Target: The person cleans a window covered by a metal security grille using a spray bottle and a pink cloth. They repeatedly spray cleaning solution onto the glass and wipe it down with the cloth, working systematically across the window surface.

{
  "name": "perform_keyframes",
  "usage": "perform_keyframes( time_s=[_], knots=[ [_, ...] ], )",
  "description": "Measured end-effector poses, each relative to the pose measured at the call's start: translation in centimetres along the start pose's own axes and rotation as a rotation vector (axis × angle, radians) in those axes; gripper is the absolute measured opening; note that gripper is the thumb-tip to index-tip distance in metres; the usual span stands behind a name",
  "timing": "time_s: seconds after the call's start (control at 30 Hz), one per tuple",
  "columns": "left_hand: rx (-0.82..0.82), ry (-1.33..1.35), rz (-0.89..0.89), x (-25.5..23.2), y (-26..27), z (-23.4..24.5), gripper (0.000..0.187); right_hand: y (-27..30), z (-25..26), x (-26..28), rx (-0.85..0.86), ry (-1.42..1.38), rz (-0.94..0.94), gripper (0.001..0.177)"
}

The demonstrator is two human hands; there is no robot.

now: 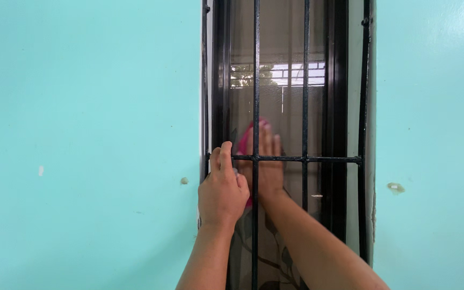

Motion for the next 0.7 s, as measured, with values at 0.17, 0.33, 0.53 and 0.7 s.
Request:
perform_keyframes(
  time_s=[0.17, 0.33, 0.53, 0.7],
  knots=[
    [0.059, -0.009, 0.015, 0.2, 0.1, -0.1, 0.066, -1.6, 0.0, -2.4, 0.056, 0.082, -0.389, 0.081],
    [0.124, -0.034, 0.060, 0.2, -0.1, -0.3, 0.064, 2.9, 0.5, 2.1, -0.054, -0.186, 0.089, 0.080],
    [0.084, -0.026, 0.027, 0.2, -0.1, -0.1, 0.066, 0.2, -0.2, -0.4, -0.020, 0.096, 0.019, 0.079],
    [0.117, -0.012, 0.046, 0.3, -0.1, -0.3, 0.064, -2.8, 0.1, -3.5, -0.136, 0.055, -0.281, 0.071]
  ],
)
Point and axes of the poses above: each hand's wrist, its own y-axis away from the middle knuckle, its own z-axis out of the back of the hand, x = y × z, the point moved 4 cm from there along -y, towards the middle knuckle, and after that the axes turned 11 degrees about -x, right-handed, at the moved point
